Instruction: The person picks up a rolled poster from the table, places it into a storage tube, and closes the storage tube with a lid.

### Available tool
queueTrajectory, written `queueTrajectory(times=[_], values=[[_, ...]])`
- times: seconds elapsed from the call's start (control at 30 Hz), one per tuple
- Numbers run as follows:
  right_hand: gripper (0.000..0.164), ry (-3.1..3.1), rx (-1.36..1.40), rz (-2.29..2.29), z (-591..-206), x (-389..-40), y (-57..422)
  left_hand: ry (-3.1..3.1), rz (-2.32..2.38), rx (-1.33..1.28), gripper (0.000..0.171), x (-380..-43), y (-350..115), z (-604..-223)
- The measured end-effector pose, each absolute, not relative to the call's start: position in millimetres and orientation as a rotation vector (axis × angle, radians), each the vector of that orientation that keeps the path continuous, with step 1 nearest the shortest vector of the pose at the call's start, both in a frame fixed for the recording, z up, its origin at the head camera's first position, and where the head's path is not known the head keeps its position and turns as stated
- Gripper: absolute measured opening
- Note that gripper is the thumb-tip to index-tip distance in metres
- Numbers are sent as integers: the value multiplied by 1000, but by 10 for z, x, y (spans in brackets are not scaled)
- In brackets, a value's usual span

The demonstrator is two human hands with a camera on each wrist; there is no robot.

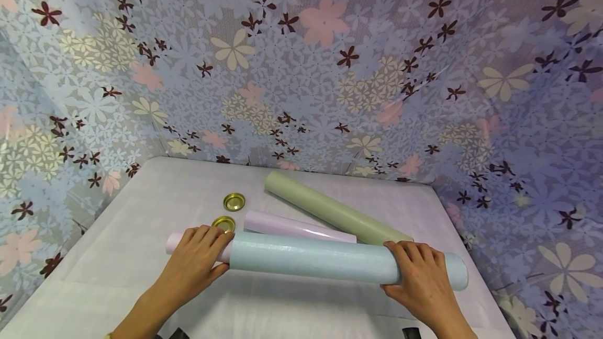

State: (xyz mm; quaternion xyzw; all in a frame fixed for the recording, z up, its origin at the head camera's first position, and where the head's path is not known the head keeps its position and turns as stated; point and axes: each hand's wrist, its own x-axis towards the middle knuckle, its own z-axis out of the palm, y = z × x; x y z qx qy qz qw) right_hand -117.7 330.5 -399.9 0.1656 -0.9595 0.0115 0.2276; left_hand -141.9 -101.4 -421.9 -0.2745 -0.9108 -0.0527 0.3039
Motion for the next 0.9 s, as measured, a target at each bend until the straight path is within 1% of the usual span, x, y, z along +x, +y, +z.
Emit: queueTrajectory(times=[0.4,0.9], values=[[87,-2662,446,24,-3997,-1179,3310,-2427,-145,-727,68,-1408,-1048,-4209],[88,-2653,434,8,-3990,-1172,3329,-2494,-137,-639,69,-1365,-1254,-4078]])
